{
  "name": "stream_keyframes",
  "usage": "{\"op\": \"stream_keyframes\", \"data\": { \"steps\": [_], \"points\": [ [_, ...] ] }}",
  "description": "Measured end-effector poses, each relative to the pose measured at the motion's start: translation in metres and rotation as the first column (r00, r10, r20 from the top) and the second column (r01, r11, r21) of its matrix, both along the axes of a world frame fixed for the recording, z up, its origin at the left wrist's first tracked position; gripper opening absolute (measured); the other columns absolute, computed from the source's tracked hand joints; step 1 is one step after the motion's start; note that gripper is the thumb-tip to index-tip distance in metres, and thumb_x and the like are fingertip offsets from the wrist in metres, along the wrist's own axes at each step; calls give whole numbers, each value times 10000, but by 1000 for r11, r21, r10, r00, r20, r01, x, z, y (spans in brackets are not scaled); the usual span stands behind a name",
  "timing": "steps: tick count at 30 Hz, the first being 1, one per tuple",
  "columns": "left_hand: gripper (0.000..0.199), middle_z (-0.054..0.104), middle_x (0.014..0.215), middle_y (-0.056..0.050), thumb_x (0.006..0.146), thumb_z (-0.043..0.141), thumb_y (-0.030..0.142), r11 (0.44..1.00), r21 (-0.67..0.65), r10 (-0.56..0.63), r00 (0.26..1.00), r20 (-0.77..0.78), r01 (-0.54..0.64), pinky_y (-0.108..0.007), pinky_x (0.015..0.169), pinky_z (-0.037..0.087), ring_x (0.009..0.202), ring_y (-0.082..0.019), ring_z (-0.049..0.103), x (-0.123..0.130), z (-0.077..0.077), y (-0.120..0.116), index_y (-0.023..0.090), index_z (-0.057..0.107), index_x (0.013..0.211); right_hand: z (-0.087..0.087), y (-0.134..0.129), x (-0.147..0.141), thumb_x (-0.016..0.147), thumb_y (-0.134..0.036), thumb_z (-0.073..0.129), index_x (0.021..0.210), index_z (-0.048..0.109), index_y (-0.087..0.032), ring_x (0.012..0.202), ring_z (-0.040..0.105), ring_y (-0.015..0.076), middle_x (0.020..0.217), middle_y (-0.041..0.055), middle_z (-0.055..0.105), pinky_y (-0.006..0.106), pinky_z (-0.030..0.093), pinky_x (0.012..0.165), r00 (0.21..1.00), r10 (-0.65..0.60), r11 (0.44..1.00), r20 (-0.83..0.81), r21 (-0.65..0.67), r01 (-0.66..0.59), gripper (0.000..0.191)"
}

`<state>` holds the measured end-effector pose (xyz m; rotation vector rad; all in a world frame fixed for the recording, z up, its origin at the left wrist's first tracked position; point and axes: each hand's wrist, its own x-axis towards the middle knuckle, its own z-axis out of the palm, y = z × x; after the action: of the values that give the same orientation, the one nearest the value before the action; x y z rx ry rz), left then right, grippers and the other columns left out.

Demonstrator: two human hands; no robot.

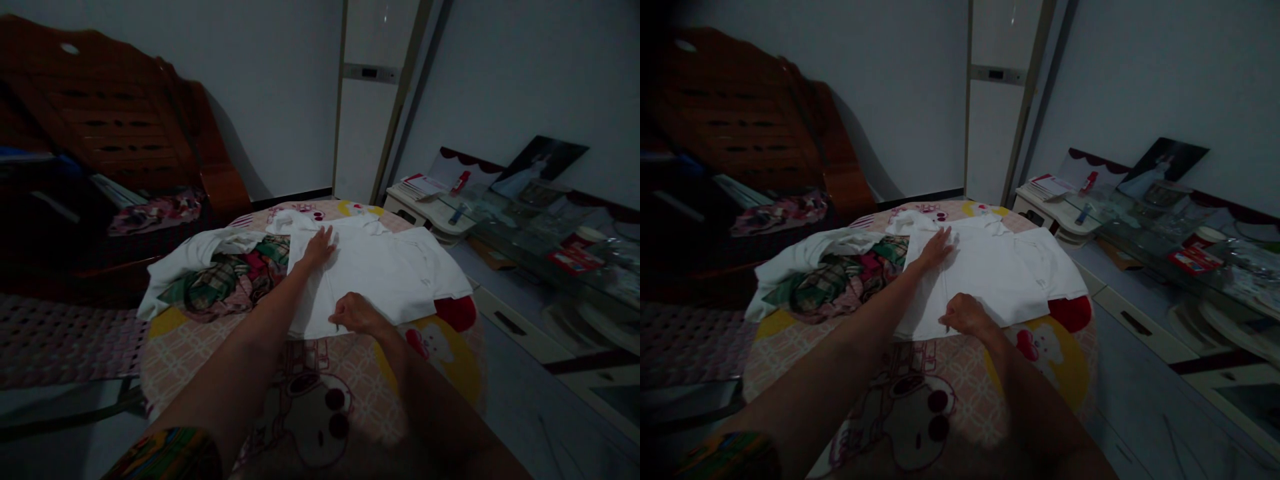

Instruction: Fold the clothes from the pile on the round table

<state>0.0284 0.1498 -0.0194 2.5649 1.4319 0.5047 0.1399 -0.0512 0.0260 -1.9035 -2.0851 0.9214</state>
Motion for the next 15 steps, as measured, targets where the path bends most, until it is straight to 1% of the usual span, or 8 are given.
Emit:
{"op": "stream_keyframes", "data": {
  "steps": [2, 3, 4, 6, 7, 9, 11, 15],
  "points": [
    [661, 246, 1620, -236, 996, 394, 337, 996, 17, 84, 996, 19, -84, -445, 1177, 286, 1506, -298, 252, -2, 0, -12, 60, 213, 1569, 4, 5, 19, 878, -304, 655, 742, 744, -139, 590, 609, 124, 625, 44, 686, 215, 416, 603, 992, -102, 991, -71, 83, 108, 232],
    [660, 251, 1619, -236, 999, 389, 351, 994, 11, 110, 994, 0, -110, -454, 1183, 276, 1507, -300, 249, -3, -1, -19, 52, 223, 1564, 7, 8, 33, 896, -301, 627, 769, 746, -140, 612, 625, 133, 647, 52, 697, 220, 432, 624, 979, -187, 970, -86, 140, 198, 237],
    [651, 277, 1609, -235, 1001, 387, 368, 994, 9, 112, 993, -34, -112, -473, 1185, 270, 1500, -307, 262, -4, -3, -26, 50, 255, 1553, 10, 11, 48, 901, -294, 611, 797, 750, -143, 644, 644, 149, 690, 64, 714, 230, 447, 642, 954, -291, 932, -69, 206, 299, 230],
    [622, 339, 1584, -228, 1001, 389, 396, 997, 3, 82, 990, -112, -82, -508, 1185, 262, 1482, -318, 299, -6, -8, -38, 64, 331, 1524, 15, 14, 82, 897, -277, 590, 864, 758, -150, 758, 682, 191, 814, 98, 744, 257, 472, 702, 871, -491, 820, 29, 354, 450, 213],
    [608, 360, 1575, -222, 1002, 385, 403, 997, 5, 71, 988, -140, -71, -519, 1186, 255, 1477, -319, 311, -6, -9, -43, 75, 359, 1513, 17, 13, 99, 894, -263, 581, 896, 758, -152, 829, 691, 214, 876, 116, 750, 274, 481, 750, 810, -577, 758, 100, 434, 486, 209],
    [598, 362, 1576, -215, 1005, 371, 409, 998, 4, 70, 984, -165, -70, -535, 1188, 246, 1479, -321, 306, -5, -8, -47, 85, 375, 1508, 15, 10, 129, 885, -226, 561, 997, 746, -129, 953, 684, 253, 998, 159, 740, 318, 481, 847, 710, -671, 684, 213, 547, 483, 237],
    [607, 333, 1590, -218, 1009, 355, 412, 996, -26, 77, 983, -166, -82, -540, 1186, 252, 1485, -325, 293, -2, -4, -50, 77, 362, 1515, 10, 4, 149, 877, -212, 562, 1053, 730, -98, 1027, 667, 298, 1074, 209, 713, 370, 477, 899, 664, -685, 690, 301, 560, 458, 269],
    [633, 310, 1599, -221, 1012, 343, 429, 995, -90, 31, 989, -147, -44, -528, 1181, 267, 1487, -325, 289, 7, 1, -64, 76, 319, 1537, -5, -2, 164, 860, -231, 584, 1003, 739, -108, 1072, 655, 337, 1088, 210, 703, 395, 485, 890, 667, -634, 763, 391, 459, 456, 244]
  ]
}}
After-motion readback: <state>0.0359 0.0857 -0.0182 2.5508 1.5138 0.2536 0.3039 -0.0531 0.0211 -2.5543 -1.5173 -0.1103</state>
